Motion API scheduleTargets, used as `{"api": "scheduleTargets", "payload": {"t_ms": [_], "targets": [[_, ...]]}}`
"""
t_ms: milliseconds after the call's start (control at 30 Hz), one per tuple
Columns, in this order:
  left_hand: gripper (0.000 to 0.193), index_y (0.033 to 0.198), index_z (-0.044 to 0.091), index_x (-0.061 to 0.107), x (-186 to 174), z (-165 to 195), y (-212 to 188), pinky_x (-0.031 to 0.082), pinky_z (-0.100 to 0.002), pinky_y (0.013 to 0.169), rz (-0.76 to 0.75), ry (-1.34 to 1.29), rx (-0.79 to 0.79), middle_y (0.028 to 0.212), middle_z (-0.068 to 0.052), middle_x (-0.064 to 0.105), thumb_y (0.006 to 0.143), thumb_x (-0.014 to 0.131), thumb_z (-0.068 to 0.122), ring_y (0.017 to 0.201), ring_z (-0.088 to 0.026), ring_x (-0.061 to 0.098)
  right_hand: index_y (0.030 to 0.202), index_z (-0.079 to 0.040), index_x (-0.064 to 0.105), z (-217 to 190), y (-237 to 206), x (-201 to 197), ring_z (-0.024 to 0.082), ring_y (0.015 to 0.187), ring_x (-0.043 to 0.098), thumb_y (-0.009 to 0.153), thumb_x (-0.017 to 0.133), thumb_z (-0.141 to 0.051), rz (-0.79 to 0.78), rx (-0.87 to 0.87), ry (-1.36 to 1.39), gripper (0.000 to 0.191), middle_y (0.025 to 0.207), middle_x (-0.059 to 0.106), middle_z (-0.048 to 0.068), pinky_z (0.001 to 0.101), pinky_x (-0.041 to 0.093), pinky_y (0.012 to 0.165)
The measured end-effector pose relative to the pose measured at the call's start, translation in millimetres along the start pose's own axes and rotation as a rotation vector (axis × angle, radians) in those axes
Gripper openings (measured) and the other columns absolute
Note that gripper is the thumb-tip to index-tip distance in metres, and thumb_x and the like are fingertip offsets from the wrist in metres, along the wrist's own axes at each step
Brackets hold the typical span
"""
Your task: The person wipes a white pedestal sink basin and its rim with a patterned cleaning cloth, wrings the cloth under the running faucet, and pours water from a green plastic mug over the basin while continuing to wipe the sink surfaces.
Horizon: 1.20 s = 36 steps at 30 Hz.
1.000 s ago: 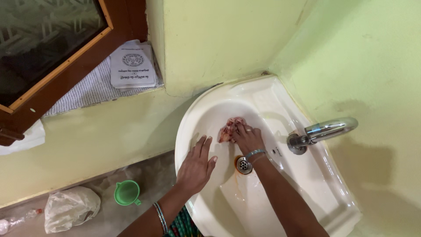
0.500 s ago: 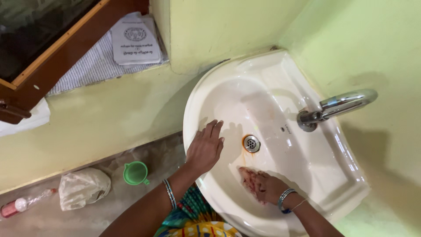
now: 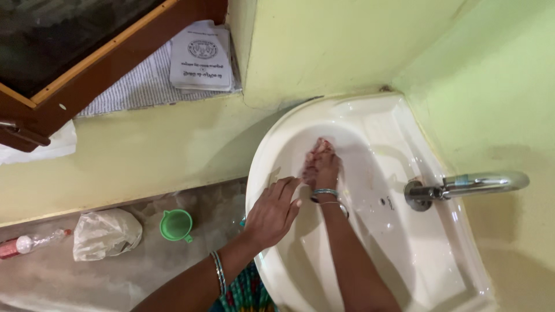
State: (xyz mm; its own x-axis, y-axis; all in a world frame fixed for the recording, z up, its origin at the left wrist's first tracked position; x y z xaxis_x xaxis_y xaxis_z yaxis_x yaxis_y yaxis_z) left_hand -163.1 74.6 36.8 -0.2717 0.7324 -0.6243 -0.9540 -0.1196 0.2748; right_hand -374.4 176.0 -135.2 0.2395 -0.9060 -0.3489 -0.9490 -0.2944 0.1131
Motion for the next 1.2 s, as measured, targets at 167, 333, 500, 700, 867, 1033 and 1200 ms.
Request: {"api": "scheduleTargets", "payload": {"t_ms": [167,333,500,700,867,1033,1200], "targets": [[0.064,0.153,-0.002,0.037,-24.1,3.8,-3.1,0.033,-0.053,0.111,0.182,-0.074,0.092,0.156,-0.025,0.04,0.103,0.051,0.037,0.139,-0.041,0.043,0.146,0.004,0.043,-70.1,-68.4,51.9,0.035,0.126,0.055,0.109,0.046,-0.016,-0.227,-0.259,-0.095,0.042,0.139,0.054,0.022,0.0442,0.042,0.106],[0.066,0.155,0.001,0.038,-31.7,-8.7,-11.1,0.03,-0.052,0.113,0.212,-0.255,0.012,0.159,-0.023,0.038,0.104,0.048,0.042,0.14,-0.041,0.042,0.129,-0.009,0.057,-16.6,-207.5,8.4,0.022,0.102,0.068,0.1,0.054,-0.028,-0.762,0.285,-0.48,0.035,0.116,0.067,0.012,0.0366,0.054,0.089],[0.065,0.155,0.001,0.038,-36.2,-8.8,-14.8,0.031,-0.051,0.113,0.254,-0.266,-0.002,0.158,-0.022,0.04,0.106,0.047,0.042,0.141,-0.04,0.041,0.146,-0.027,0.062,-65.6,-270.7,-119.1,0.024,0.101,0.067,0.094,0.069,-0.03,-1.023,-0.361,-0.777,0.053,0.134,0.076,0.0,0.0417,0.051,0.092],[0.065,0.154,0.001,0.038,-29.7,-1.7,-13.2,0.031,-0.05,0.11,0.187,-0.157,0.049,0.155,-0.023,0.042,0.103,0.052,0.039,0.137,-0.04,0.043,0.124,-0.014,0.06,-99.3,-154.6,-155.6,0.029,0.123,0.059,0.081,0.065,-0.034,-0.452,-0.632,-1.459,0.048,0.135,0.059,0.012,0.0464,0.052,0.088],[0.066,0.153,0.002,0.039,-19.0,-0.9,-9.4,0.031,-0.05,0.109,0.13,-0.072,0.077,0.152,-0.022,0.045,0.102,0.054,0.039,0.134,-0.038,0.045,0.143,-0.021,0.063,-138.0,-49.5,-80.7,0.026,0.133,0.053,0.094,0.062,-0.038,-0.024,-0.993,-1.391,0.052,0.148,0.053,0.009,0.047,0.047,0.099],[0.064,0.152,0.001,0.04,-13.9,-2.4,-7.3,0.032,-0.05,0.108,0.129,0.002,0.081,0.15,-0.022,0.045,0.102,0.053,0.04,0.133,-0.038,0.046,0.129,-0.024,0.063,-80.5,-11.0,-35.4,0.026,0.123,0.056,0.093,0.063,-0.029,-0.138,-0.693,-1.597,0.036,0.132,0.06,0.006,0.0464,0.044,0.097],[0.063,0.151,0.001,0.04,-11.6,-2.3,-7.4,0.032,-0.051,0.108,0.13,0.029,0.071,0.148,-0.022,0.047,0.102,0.052,0.04,0.133,-0.037,0.046,0.148,-0.019,0.047,-33.2,-74.6,-57.9,0.035,0.129,0.051,0.08,0.062,-0.024,-0.251,-0.499,-1.393,0.069,0.148,0.048,0.012,0.0556,0.043,0.097]]}}
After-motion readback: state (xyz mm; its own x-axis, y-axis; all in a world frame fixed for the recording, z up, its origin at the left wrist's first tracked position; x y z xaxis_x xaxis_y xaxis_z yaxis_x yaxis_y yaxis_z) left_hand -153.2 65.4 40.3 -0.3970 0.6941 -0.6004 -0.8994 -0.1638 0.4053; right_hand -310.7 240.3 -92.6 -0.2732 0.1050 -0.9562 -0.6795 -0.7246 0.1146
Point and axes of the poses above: each hand's wrist, its own y-axis towards the middle knuckle, its own x-axis out of the palm, z = x × y, the point moved 10 cm from there along y, towards the middle knuckle
